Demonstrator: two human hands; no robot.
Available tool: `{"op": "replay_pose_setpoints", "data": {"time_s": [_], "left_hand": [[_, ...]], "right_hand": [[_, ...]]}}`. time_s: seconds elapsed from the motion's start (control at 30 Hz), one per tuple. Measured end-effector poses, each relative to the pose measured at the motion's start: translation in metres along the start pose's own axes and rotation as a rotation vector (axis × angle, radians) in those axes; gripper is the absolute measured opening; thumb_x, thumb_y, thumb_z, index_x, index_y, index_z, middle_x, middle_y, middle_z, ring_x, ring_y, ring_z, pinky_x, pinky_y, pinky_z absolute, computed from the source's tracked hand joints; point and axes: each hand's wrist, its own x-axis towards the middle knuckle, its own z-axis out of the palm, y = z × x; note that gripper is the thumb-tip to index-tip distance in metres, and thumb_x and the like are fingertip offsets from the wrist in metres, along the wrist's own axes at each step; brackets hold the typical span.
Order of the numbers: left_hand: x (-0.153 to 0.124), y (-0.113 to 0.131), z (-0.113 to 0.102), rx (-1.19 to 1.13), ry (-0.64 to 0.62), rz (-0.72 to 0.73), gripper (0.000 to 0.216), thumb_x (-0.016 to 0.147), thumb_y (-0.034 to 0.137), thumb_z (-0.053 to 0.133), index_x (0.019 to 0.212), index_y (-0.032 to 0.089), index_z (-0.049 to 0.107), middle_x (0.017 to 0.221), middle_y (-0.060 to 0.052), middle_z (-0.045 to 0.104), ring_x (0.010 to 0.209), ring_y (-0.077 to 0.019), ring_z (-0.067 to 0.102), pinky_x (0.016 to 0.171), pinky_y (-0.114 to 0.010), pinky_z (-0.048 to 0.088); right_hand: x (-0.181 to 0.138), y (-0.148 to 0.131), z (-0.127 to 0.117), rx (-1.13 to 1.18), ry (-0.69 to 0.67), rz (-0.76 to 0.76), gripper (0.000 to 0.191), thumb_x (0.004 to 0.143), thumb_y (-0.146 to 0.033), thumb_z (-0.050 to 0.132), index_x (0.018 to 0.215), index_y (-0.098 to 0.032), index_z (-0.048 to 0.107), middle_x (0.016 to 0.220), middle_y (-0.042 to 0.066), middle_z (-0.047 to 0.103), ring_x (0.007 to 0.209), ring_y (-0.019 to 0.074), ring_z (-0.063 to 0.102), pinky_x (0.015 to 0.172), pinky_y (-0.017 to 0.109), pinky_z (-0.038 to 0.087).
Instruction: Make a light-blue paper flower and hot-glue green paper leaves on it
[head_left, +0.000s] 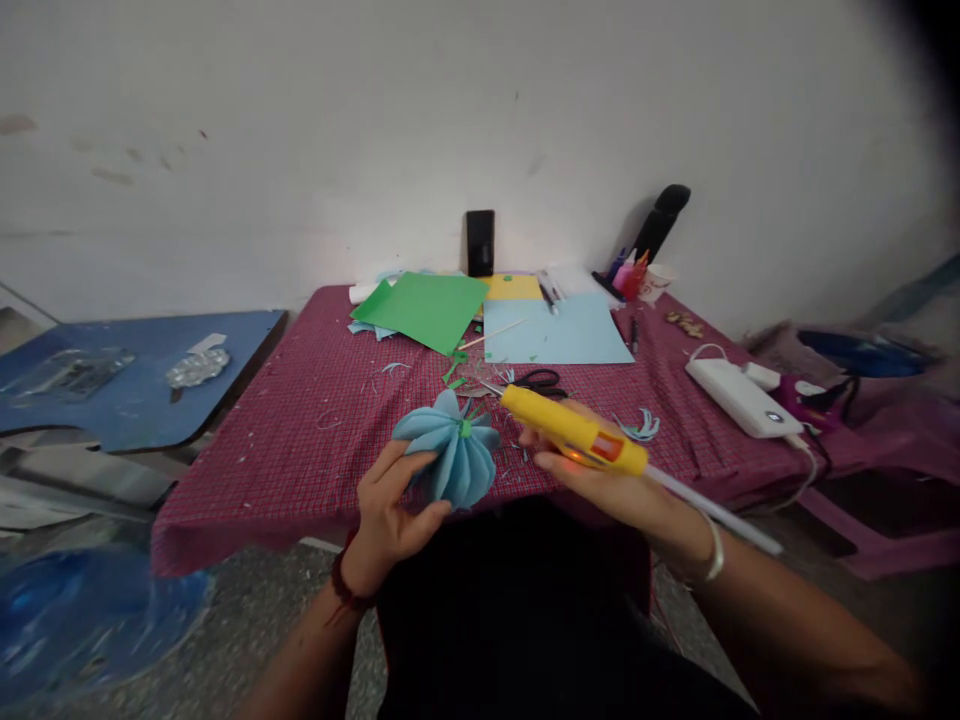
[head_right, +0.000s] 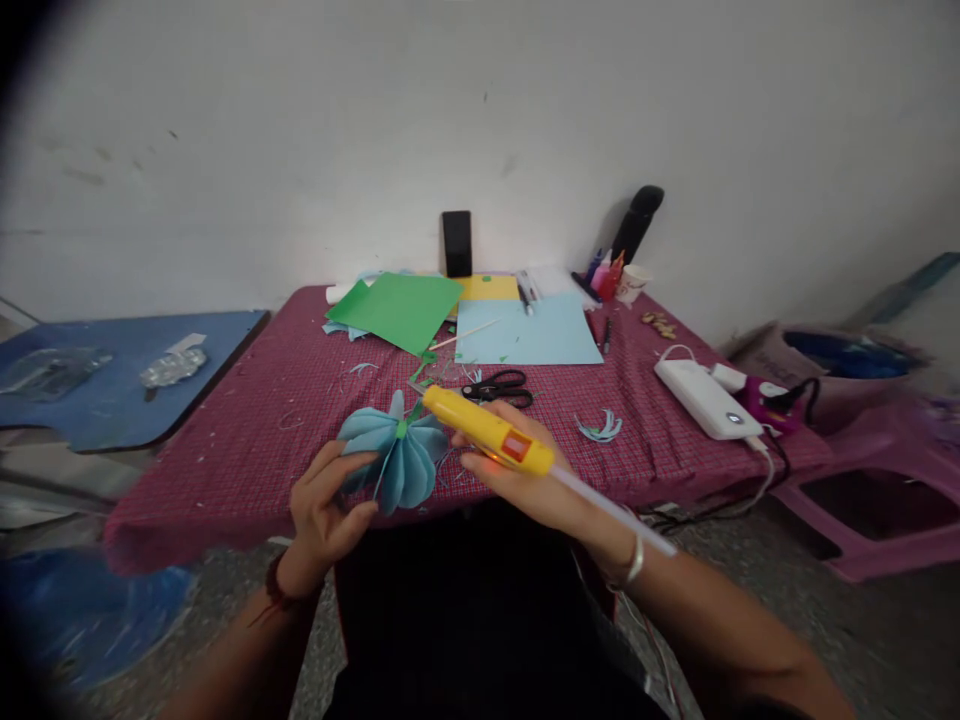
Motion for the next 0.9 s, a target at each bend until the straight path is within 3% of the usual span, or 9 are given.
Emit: {"op": "replay_pose_setpoints", "data": {"time_s": [0.1, 0.2, 0.27, 0.4, 0.67, 0.77, 0.9], "left_hand": [[0.000, 0.000, 0.003, 0.102, 0.019, 0.037, 0.037, 0.076, 0.046, 0.071, 0.101, 0.019, 0.067, 0.093, -0.009, 0.070, 0.087, -0.0244, 0.066, 0.075, -0.037, 0.057], [0.001, 0.002, 0.006, 0.125, 0.019, 0.031, 0.026, 0.076, 0.029, 0.072, 0.099, 0.020, 0.065, 0.090, -0.006, 0.069, 0.085, -0.0221, 0.066, 0.075, -0.035, 0.057], [0.001, 0.005, 0.008, 0.091, 0.016, 0.027, 0.019, 0.079, 0.017, 0.066, 0.097, 0.020, 0.064, 0.089, -0.006, 0.068, 0.083, -0.0199, 0.066, 0.075, -0.033, 0.057], [-0.004, 0.006, 0.008, 0.065, -0.022, 0.067, 0.022, 0.081, 0.007, 0.057, 0.098, 0.018, 0.065, 0.089, -0.005, 0.067, 0.082, -0.0178, 0.065, 0.074, -0.030, 0.056], [-0.011, -0.005, 0.007, 0.058, 0.010, 0.137, 0.019, 0.079, 0.009, 0.056, 0.093, 0.018, 0.064, 0.087, -0.005, 0.067, 0.079, -0.0174, 0.066, 0.071, -0.029, 0.056], [-0.003, 0.001, 0.005, 0.048, -0.006, 0.068, 0.013, 0.079, 0.013, 0.061, 0.089, 0.019, 0.064, 0.085, -0.003, 0.067, 0.076, -0.0160, 0.066, 0.067, -0.026, 0.056], [0.009, 0.014, 0.000, 0.088, 0.008, -0.102, 0.017, 0.079, 0.014, 0.069, 0.094, 0.020, 0.069, 0.098, -0.004, 0.069, 0.090, -0.0179, 0.068, 0.081, -0.032, 0.057]], "right_hand": [[0.013, 0.002, 0.019, -0.206, 0.045, -0.149, 0.025, 0.081, -0.032, 0.073, 0.094, -0.024, 0.053, 0.090, 0.002, 0.063, 0.078, 0.0185, 0.060, 0.068, 0.032, 0.050], [0.023, 0.007, 0.032, -0.333, -0.004, -0.295, 0.026, 0.084, -0.035, 0.070, 0.090, -0.024, 0.048, 0.091, 0.004, 0.057, 0.080, 0.0197, 0.056, 0.069, 0.033, 0.047], [0.029, 0.011, 0.036, -0.362, -0.033, -0.309, 0.023, 0.087, -0.034, 0.066, 0.089, -0.024, 0.045, 0.090, 0.004, 0.055, 0.078, 0.0195, 0.054, 0.068, 0.033, 0.045], [0.043, 0.015, 0.039, -0.307, 0.011, -0.275, 0.026, 0.084, -0.035, 0.067, 0.086, -0.023, 0.044, 0.084, 0.000, 0.051, 0.070, 0.0159, 0.049, 0.062, 0.029, 0.039], [0.054, 0.000, 0.044, -0.073, -0.053, -0.050, 0.025, 0.078, -0.031, 0.067, 0.077, -0.023, 0.043, 0.070, -0.005, 0.048, 0.060, 0.0119, 0.043, 0.057, 0.027, 0.035], [0.052, -0.003, 0.045, -0.002, -0.061, 0.031, 0.022, 0.077, -0.027, 0.065, 0.077, -0.023, 0.043, 0.070, -0.005, 0.048, 0.060, 0.0116, 0.043, 0.054, 0.026, 0.035], [0.051, -0.007, 0.046, 0.010, -0.076, 0.026, 0.020, 0.076, -0.024, 0.064, 0.079, -0.022, 0.044, 0.072, -0.005, 0.049, 0.061, 0.0113, 0.045, 0.054, 0.025, 0.036]]}}
